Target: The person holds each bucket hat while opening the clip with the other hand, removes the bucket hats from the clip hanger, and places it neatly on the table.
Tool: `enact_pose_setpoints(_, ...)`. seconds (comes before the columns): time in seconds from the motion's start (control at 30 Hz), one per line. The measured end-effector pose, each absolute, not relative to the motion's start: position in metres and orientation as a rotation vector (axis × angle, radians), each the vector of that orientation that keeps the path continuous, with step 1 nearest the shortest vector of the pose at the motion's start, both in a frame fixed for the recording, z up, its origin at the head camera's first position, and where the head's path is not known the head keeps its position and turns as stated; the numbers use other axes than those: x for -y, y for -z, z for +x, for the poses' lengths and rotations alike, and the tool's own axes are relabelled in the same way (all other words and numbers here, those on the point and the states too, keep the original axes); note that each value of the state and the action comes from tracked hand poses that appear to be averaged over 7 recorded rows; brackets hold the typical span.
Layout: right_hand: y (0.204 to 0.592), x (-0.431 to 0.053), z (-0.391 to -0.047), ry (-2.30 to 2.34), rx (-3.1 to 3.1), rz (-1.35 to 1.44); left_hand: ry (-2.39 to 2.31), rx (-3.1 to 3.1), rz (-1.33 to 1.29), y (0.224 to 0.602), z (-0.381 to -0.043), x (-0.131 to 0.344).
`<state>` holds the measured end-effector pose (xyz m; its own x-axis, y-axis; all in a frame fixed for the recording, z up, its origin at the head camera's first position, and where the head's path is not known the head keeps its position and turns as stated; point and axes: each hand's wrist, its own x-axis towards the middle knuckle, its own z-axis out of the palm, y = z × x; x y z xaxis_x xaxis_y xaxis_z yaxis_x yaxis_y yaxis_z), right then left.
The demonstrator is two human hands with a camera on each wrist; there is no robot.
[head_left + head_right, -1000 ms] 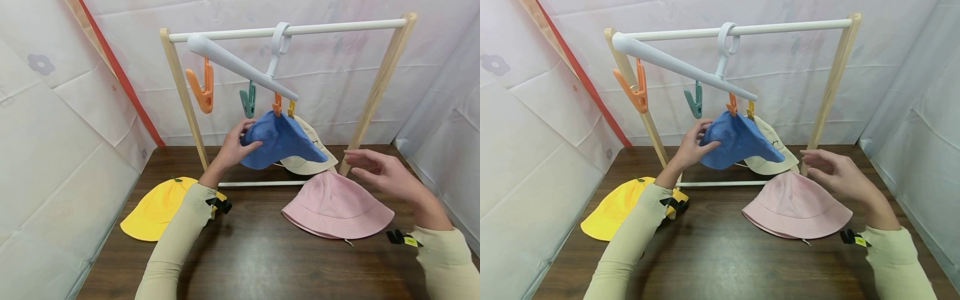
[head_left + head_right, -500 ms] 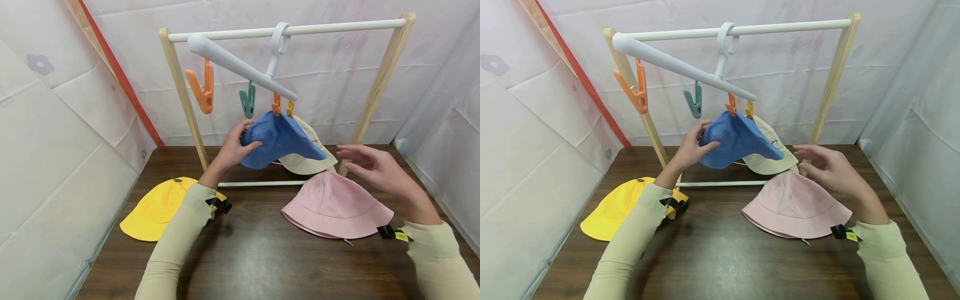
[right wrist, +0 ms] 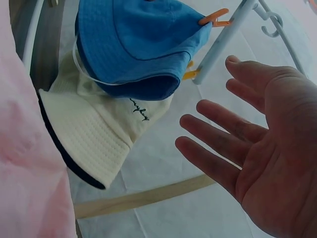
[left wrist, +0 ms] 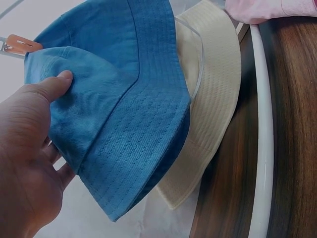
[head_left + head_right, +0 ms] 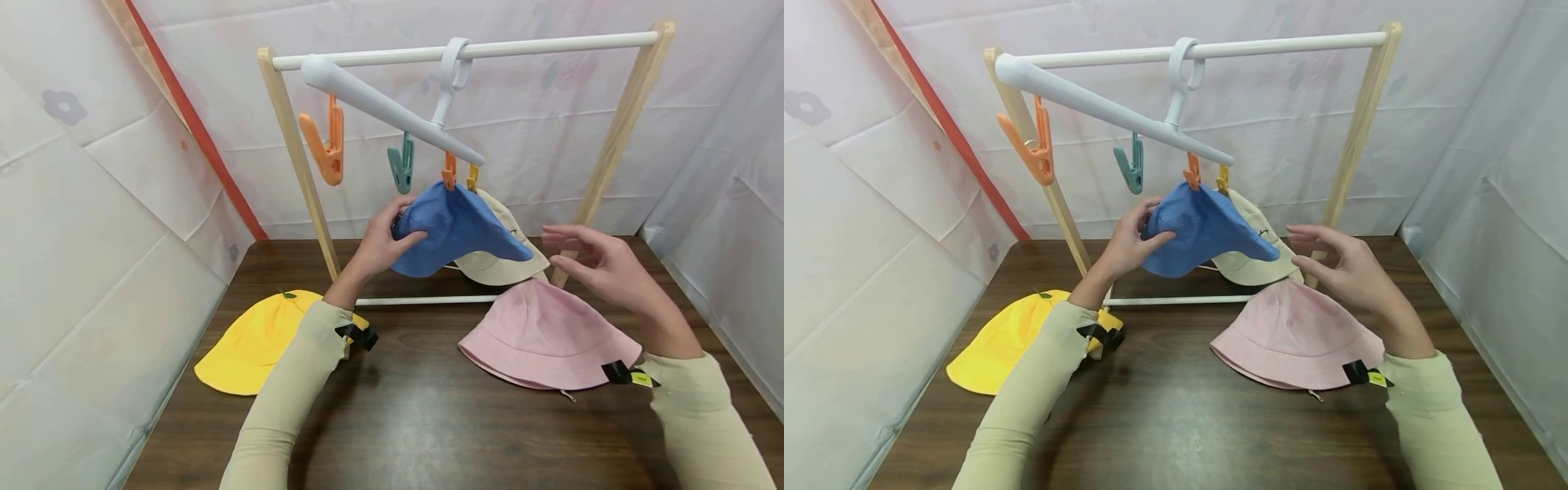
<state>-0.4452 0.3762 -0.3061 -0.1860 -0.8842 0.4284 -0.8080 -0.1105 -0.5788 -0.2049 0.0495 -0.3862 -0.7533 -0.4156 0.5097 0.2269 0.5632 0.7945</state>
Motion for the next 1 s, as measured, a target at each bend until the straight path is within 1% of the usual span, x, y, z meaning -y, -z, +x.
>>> enact_pose_setpoints(0.43, 0.295, -0.358, -0.433, 1.292, -2.025, -1.767, 1.198, 2.112, 0.187, 0.386, -0.202, -0.049)
enact_pose_setpoints(1.0, 0.29, -0.334, -0.419, 1.479, -1.965, -1.65, 1.193, 2.108, 0.18, 0.387, -0.201, -0.05)
